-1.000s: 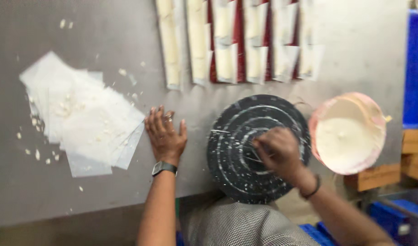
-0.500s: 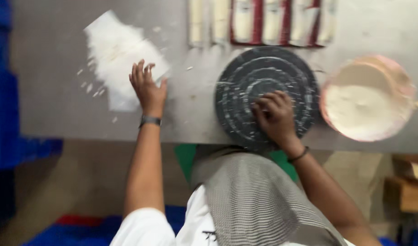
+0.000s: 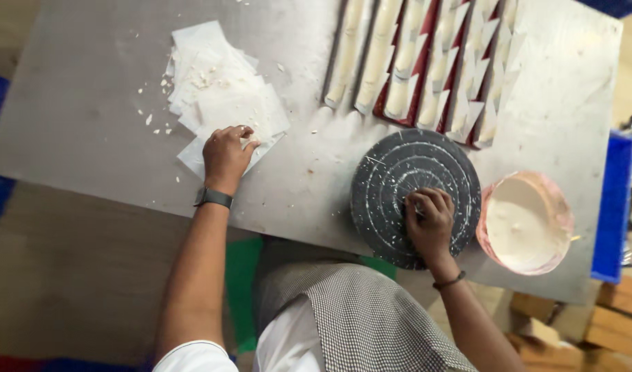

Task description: The person holds a small paper sheet on a black round tray and uses a wooden stick to scoop a thick white paste from a bowl and spread it over the paper. They finish each sheet, set it aside with completed sheets, take a new paper, and repeat the spreading on several sheets.

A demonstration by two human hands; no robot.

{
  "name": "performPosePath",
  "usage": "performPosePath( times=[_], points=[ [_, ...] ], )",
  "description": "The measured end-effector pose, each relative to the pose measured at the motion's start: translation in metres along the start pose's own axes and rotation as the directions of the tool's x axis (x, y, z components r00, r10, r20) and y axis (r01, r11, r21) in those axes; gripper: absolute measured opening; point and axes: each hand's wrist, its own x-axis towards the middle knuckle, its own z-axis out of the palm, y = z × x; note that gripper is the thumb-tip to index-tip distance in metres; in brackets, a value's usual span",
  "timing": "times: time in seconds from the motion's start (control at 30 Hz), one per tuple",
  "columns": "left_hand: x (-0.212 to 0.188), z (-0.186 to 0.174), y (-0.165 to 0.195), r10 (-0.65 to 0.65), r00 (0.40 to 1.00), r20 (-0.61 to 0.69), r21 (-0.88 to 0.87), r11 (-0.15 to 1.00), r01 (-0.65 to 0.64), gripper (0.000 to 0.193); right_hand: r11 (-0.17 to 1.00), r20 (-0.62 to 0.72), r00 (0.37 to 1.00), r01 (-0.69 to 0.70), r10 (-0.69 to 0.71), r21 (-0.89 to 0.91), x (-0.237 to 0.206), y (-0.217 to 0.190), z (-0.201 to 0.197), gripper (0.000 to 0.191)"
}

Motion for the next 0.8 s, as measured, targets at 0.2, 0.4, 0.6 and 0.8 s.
performPosePath(
  times=[0.2, 0.4, 0.6, 0.8],
  points=[
    [0.010, -0.025, 0.005, -0.049, 0.994, -0.102, -0.151, 0.988, 0.033, 0.011, 0.996, -0.005, 1.000, 0.004, -0.004, -0.088, 0.002, -0.003, 0.005, 0.009],
    [0.029, -0.068, -0.016, -0.123, 0.940, -0.318, -0.255, 0.966, 0.040, 0.013, 0.996, -0.022, 0.999, -0.043, 0.041, -0.078, -0.003, -0.005, 0.006, 0.010],
    [0.058, -0.092, -0.009, -0.567, 0.822, -0.050, -0.926, 0.335, 0.174, 0.009, 0.999, 0.000, 1.000, -0.007, 0.007, -0.052, 0.003, -0.007, 0.001, 0.011],
    [0.018, -0.067, 0.099, -0.164, 0.970, -0.178, -0.877, 0.474, -0.080, 0.007, 0.959, 0.075, 0.992, -0.116, 0.100, 0.257, 0.004, 0.008, -0.013, 0.009]
  ],
)
